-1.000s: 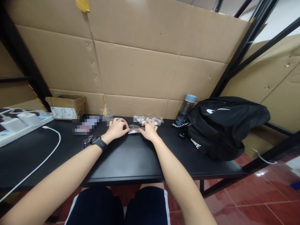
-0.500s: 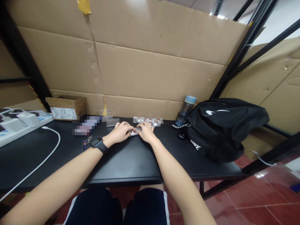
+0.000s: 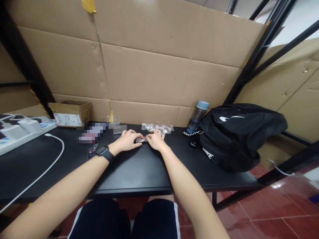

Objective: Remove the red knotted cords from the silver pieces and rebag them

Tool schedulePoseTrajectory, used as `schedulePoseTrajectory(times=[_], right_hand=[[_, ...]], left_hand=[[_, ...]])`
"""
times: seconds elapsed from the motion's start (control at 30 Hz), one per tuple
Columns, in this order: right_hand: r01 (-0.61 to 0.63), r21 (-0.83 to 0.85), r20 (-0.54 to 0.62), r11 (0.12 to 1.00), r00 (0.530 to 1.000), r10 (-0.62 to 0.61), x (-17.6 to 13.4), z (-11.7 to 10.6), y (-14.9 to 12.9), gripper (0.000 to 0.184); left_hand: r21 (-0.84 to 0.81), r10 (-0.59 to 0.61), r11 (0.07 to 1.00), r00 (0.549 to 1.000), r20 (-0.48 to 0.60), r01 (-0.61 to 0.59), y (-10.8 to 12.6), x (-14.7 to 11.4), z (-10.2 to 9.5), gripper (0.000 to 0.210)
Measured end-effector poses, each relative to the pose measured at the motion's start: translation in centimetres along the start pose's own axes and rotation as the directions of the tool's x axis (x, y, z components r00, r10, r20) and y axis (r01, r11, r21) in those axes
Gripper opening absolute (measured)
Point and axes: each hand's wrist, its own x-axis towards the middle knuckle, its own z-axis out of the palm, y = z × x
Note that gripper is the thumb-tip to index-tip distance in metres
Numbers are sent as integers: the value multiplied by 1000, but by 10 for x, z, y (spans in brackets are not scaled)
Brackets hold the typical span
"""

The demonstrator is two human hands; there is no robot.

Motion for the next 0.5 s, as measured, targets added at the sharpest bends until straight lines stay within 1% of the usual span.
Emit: schedulePoseTrajectory(times=[0.17, 0.27, 0.33, 0.4, 0.5], right_hand=[[20, 29, 1, 999, 1000, -20, -1, -8, 3, 33], [51, 43, -13, 998, 999, -50, -3, -13, 7, 48], [65, 50, -7, 997, 998, -64, -5, -15, 10, 53], [66, 63, -6, 996, 998, -66, -5, -16, 12, 52], [55, 81, -11, 995, 998, -54, -3, -16, 16, 44]], left_hand=[[-6, 3, 1000, 1000, -1, -3, -1, 0, 0, 28], [-10, 2, 1000, 1000, -6, -2, -2, 1, 0, 25], [-15, 0, 1000, 1000, -8, 0, -2, 1, 0, 25], [-20, 5, 1000, 1000, -5, -5, -2, 0, -1, 24], [-20, 10, 1000, 1000, -13, -11, -4, 0, 0, 28]])
